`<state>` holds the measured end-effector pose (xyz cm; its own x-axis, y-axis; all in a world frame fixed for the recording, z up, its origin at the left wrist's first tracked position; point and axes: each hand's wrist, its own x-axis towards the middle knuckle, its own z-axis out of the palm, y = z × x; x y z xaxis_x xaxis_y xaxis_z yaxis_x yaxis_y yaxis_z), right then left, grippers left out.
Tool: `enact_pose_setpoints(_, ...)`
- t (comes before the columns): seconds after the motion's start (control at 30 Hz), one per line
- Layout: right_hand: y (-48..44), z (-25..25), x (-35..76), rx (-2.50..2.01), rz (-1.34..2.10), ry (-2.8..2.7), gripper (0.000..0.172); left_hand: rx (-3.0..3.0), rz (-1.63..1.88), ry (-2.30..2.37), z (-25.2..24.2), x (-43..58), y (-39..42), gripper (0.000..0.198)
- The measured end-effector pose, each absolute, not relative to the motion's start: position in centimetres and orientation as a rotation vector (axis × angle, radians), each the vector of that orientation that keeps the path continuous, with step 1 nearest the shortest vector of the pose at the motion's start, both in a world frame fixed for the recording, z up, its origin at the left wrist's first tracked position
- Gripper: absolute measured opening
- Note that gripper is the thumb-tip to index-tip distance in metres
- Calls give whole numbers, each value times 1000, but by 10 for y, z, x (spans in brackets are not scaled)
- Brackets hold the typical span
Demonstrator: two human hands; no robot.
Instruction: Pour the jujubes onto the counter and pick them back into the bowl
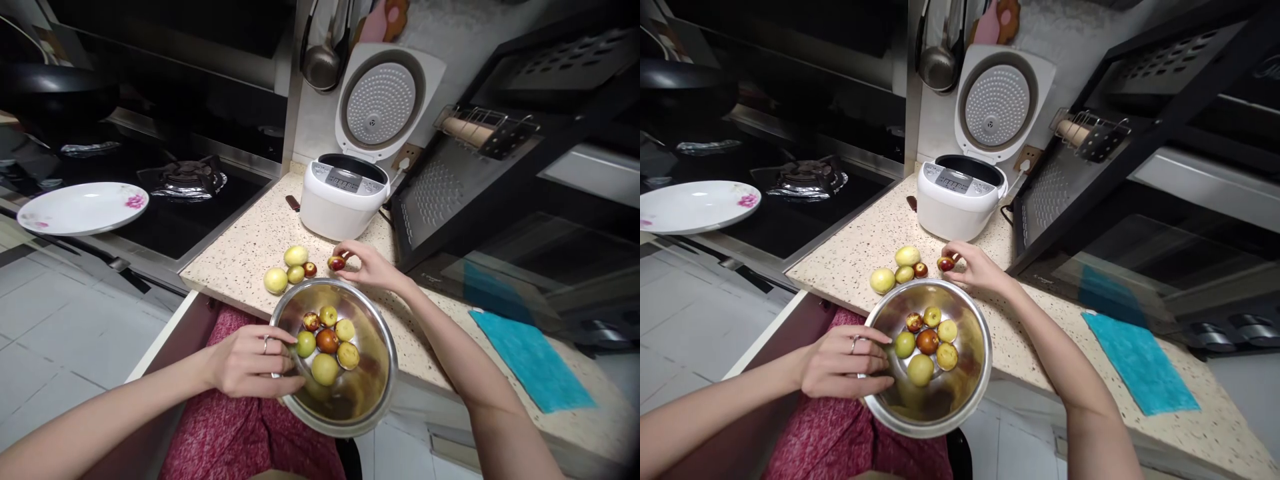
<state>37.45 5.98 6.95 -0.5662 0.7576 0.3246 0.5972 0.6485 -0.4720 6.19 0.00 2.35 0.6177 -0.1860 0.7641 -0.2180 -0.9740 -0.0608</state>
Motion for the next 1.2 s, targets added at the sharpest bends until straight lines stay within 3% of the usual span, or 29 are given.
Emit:
enact_pose_setpoints(0.33,0,126,336,-777,638,-2604,20,2796,1295,-348,16,61,5,18)
enact_pose_setpoints(1.2,-26,82,297,-753,849,-2737,23,2785,1345,-324,19,54,8,16)
